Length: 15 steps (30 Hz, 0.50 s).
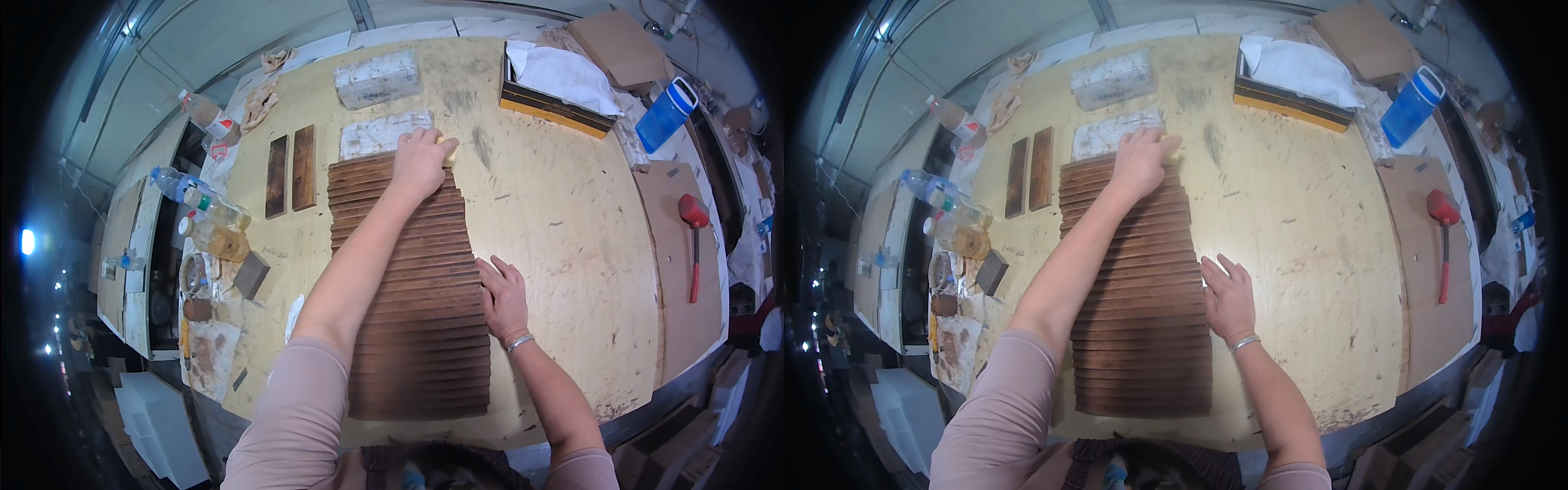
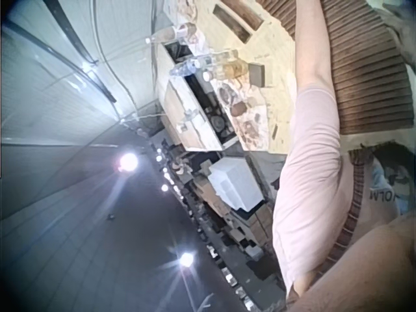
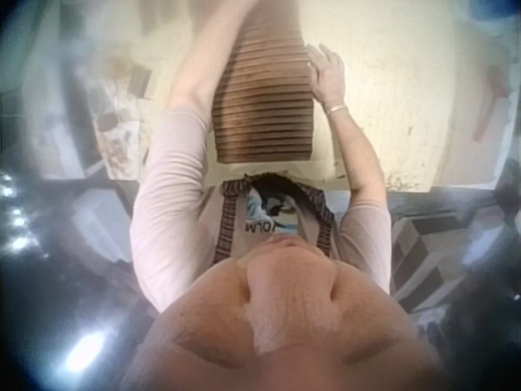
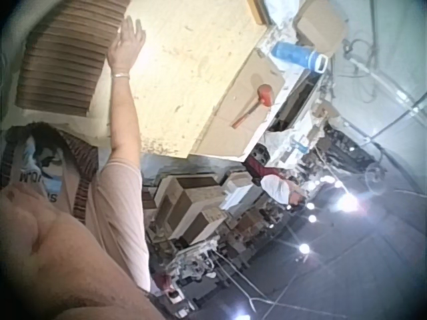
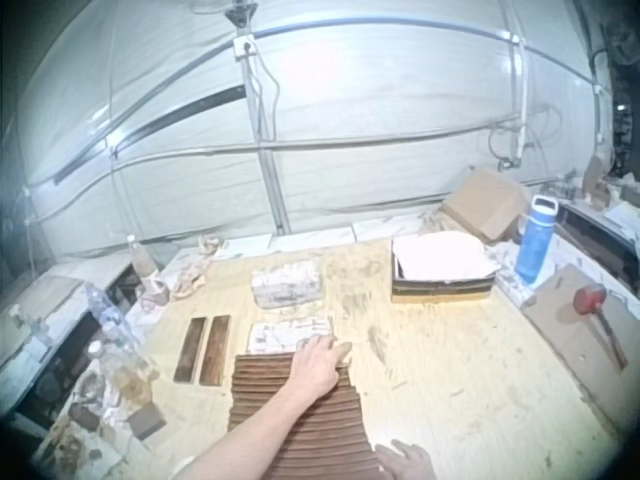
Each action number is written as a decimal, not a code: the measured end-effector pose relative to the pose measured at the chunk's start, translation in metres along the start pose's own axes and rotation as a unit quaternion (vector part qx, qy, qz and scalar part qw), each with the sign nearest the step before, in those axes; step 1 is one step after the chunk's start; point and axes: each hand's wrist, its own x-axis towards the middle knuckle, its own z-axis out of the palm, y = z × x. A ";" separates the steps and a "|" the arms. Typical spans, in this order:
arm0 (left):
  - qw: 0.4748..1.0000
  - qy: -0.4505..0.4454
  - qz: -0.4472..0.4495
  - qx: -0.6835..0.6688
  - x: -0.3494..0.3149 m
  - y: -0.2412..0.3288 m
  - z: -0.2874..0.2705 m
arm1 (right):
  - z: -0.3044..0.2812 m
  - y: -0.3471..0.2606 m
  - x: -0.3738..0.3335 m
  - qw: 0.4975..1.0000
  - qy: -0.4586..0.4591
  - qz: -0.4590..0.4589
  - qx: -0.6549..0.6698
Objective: The person applies a liquid to dark wood slats using a sponge and then wipes them with a white cloth. They handle the slats individually and in groups to ensure coverage across the surfaces.
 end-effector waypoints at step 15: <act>0.998 0.007 -0.067 -0.017 -0.027 -0.008 -0.022 | -0.001 0.001 0.000 1.000 0.005 -0.006 -0.013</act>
